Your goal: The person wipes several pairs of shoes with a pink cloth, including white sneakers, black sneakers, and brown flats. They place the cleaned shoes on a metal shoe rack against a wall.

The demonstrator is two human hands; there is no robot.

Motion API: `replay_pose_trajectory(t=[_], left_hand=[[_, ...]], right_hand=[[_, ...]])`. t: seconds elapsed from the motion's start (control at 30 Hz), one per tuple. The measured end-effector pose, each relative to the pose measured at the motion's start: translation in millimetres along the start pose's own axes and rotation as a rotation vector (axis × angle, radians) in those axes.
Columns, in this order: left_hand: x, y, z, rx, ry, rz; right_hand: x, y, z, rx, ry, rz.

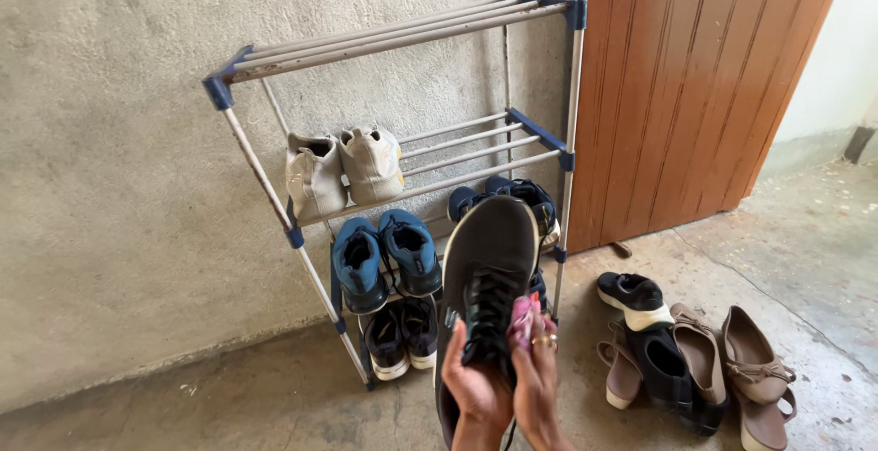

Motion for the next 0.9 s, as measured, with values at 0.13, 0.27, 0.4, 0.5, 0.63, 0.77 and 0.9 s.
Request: replay_pose_trajectory(t=[0.13, 0.27, 0.4, 0.5, 0.63, 0.77, 0.9], left_hand=[[-0.9, 8.9, -18.1, 0.002, -0.037, -0.113], [-5.1, 32.5, -35.8, -0.131, -0.143, -0.203], [-25.2, 84.7, -25.3, -0.389, 0.002, -0.3], [-33.5, 126.7, -2.4, -0.657, -0.086, -0.353], [-35.8, 153.3, 14.2, -1.397, -0.276, -0.06], [-19.5, 131.4, 14.7, -1.646, -0.452, 0.233], [1.0, 85.5, 4.3, -1.352, -0.414, 0.146]], right_hand=[[21.4, 2.0, -30.3, -0.324, -0.002, 0.132], [19.3, 29.3, -63.2, -0.52, -0.037, 0.239], [-16.0, 54.6, -16.8, -0.364, -0.045, 0.031], [-36.1, 52.0, 37.3, -0.098, 0.362, 0.0], [-32.2, 19.5, 51.8, -0.253, 0.048, 0.275], [-11.9, 12.0, 49.5, 0.223, 0.424, 0.293], [-29.2, 38.6, 30.6, -0.021, 0.009, 0.373]])
Point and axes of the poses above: each hand's wrist, its own x-axis away from the middle knuckle, its own y-axis out of the back of the hand, z = x × y, the point moved 2 cm from there along -x, towards the middle knuckle, and after that the axes turned 1 degree about -z, right-handed, at the moved point
